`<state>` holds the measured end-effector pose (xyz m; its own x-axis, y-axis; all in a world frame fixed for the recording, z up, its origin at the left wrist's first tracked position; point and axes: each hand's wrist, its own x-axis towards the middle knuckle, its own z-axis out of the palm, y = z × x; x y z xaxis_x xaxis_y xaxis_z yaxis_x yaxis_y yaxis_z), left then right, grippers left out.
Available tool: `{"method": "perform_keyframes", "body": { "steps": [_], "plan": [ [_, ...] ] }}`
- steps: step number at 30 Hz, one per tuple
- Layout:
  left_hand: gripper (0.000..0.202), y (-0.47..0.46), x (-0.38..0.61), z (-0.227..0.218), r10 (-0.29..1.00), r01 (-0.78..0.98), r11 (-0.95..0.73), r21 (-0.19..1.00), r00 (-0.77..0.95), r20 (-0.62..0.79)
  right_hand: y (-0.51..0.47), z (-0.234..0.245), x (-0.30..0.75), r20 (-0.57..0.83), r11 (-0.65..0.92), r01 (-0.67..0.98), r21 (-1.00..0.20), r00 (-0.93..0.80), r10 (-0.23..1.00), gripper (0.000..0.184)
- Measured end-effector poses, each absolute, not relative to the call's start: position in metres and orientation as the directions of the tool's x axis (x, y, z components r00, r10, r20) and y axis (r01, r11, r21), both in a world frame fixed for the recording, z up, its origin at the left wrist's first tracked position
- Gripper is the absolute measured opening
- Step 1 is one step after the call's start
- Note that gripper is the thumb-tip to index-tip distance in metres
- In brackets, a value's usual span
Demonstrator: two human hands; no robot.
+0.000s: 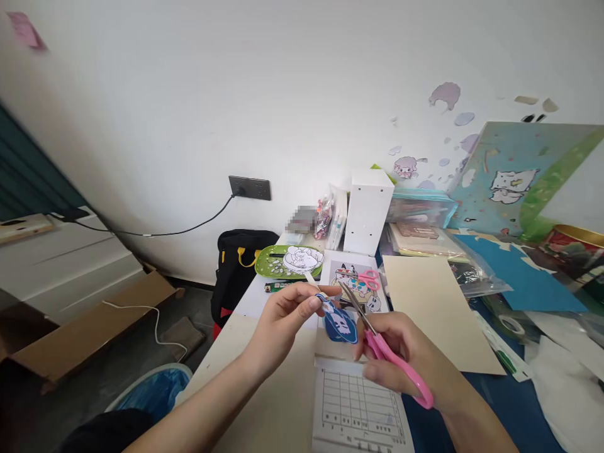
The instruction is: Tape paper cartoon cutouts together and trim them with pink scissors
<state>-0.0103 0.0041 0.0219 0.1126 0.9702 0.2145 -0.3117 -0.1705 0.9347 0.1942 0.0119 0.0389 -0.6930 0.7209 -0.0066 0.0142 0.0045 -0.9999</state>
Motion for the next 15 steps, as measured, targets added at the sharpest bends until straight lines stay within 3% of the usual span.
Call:
{"method": "perform_keyframes", "body": {
  "steps": [10, 15],
  "plan": [
    [0.013, 0.003, -0.012, 0.025, 0.981, -0.294, -0.166, 0.941, 0.051, 0.189, 0.013, 0.030, 0.200, -0.056, -0.043, 0.038, -0.998, -0.779, 0.625, 0.019],
    [0.011, 0.002, -0.011, 0.027, 0.976, -0.295, -0.180, 0.938, 0.062, 0.207, 0.014, 0.027, 0.199, -0.105, -0.148, 0.019, -0.989, -0.794, 0.599, 0.023]
  ]
}}
